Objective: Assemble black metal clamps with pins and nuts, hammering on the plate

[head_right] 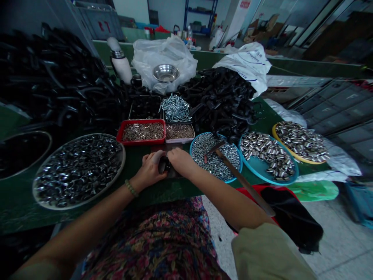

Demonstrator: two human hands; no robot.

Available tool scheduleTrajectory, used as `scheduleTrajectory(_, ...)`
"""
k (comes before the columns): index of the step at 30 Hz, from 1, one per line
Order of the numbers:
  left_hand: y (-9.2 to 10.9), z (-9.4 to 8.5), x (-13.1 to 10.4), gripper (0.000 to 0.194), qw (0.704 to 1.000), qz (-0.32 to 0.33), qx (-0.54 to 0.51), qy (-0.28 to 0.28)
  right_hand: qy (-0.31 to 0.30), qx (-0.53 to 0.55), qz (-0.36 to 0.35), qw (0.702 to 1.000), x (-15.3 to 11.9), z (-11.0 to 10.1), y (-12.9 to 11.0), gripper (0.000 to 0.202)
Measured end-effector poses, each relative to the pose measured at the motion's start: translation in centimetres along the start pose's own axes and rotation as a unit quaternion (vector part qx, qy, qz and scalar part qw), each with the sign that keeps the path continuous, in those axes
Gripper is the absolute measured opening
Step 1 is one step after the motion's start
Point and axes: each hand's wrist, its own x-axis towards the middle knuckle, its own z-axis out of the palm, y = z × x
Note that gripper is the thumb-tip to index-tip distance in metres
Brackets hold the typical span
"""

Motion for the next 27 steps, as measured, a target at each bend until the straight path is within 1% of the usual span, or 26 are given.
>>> scheduleTrajectory(2, 0.0, -0.1, 0.0, 0.067, 1.000, 0.001, 0.002, -0.001, -0.003, -0.045, -0.034, 0.998, -0.6, -0.1, 0.0, 0.025)
scheduleTrajectory(3, 0.0, -0.1, 0.1, 0.067, 1.000, 0.001, 0.002, -0.002, 0.003, -0.053, -0.033, 0.998, -1.2, -0.3, 0.3, 0.027)
scheduleTrajectory(4, 0.1, -0.1, 0.1, 0.066, 1.000, 0.001, 0.002, -0.001, 0.016, -0.059, -0.016, 0.998, -2.1, -0.6, 0.9, 0.032)
scheduleTrajectory(5, 0.1, -0.1, 0.1, 0.065, 1.000, 0.000, 0.001, 0.000, 0.034, -0.071, 0.023, 0.997, -3.3, -1.0, 1.8, 0.036)
scheduleTrajectory(6, 0.2, -0.1, 0.2, 0.064, 1.000, -0.001, 0.000, 0.001, 0.055, -0.089, 0.082, 0.991, -4.7, -1.5, 2.9, 0.041)
scheduleTrajectory(7, 0.2, -0.1, 0.2, 0.063, 1.000, -0.002, 0.000, 0.002, 0.073, -0.114, 0.156, 0.978, -6.4, -1.9, 4.3, 0.043)
scheduleTrajectory(8, 0.2, 0.0, 0.2, 0.062, 1.000, -0.004, -0.001, 0.004, 0.078, -0.143, 0.238, 0.958, -8.1, -2.2, 5.6, 0.042)
scheduleTrajectory(9, 0.2, 0.0, 0.2, 0.062, 1.000, -0.006, -0.002, 0.005, 0.068, -0.163, 0.302, 0.937, -9.7, -2.4, 7.0, 0.041)
scheduleTrajectory(10, 0.2, 0.0, 0.2, 0.063, 1.000, -0.008, -0.003, 0.005, 0.046, -0.175, 0.342, 0.922, -11.1, -2.5, 8.2, 0.039)
scheduleTrajectory(11, 0.2, 0.0, 0.2, 0.064, 1.000, -0.009, -0.005, 0.005, 0.022, -0.180, 0.362, 0.914, -12.2, -2.5, 9.2, 0.037)
scheduleTrajectory(13, 0.1, 0.1, 0.3, 0.066, 1.000, -0.011, -0.009, 0.004, -0.007, -0.173, 0.365, 0.915, -13.3, -2.3, 9.9, 0.034)
scheduleTrajectory(15, 0.1, 0.1, 0.3, 0.068, 1.000, -0.011, -0.013, 0.004, 0.008, -0.133, 0.360, 0.923, -12.9, -2.2, 8.7, 0.036)
scheduleTrajectory(17, 0.0, 0.2, 0.2, 0.069, 1.000, -0.012, -0.018, 0.006, 0.035, -0.035, 0.349, 0.936, -11.6, -2.5, 6.1, 0.039)
scheduleTrajectory(18, 0.0, 0.2, 0.2, 0.070, 1.000, -0.013, -0.022, 0.008, 0.038, 0.031, 0.329, 0.943, -10.8, -2.8, 4.6, 0.039)
scheduleTrajectory(20, 0.0, 0.3, 0.2, 0.072, 0.999, -0.017, -0.027, 0.016, 0.028, 0.156, 0.254, 0.954, -9.3, -3.6, 1.6, 0.038)
scheduleTrajectory(22, 0.0, 0.4, 0.2, 0.074, 0.999, -0.021, -0.033, 0.022, 0.044, 0.235, 0.183, 0.954, -8.1, -4.2, -0.7, 0.038)
scheduleTrajectory(23, 0.1, 0.4, 0.2, 0.074, 0.999, -0.023, -0.037, 0.021, 0.067, 0.256, 0.164, 0.950, -7.7, -4.4, -1.4, 0.039)
scheduleTrajectory(25, 0.1, 0.3, 0.2, 0.074, 0.999, -0.025, -0.043, 0.017, 0.098, 0.265, 0.163, 0.945, -7.1, -4.4, -2.0, 0.040)
scheduleTrajectory(27, 0.2, 0.1, 0.1, 0.075, 0.999, -0.025, -0.042, 0.012, 0.071, 0.247, 0.175, 0.951, -6.9, -3.9, -1.7, 0.040)
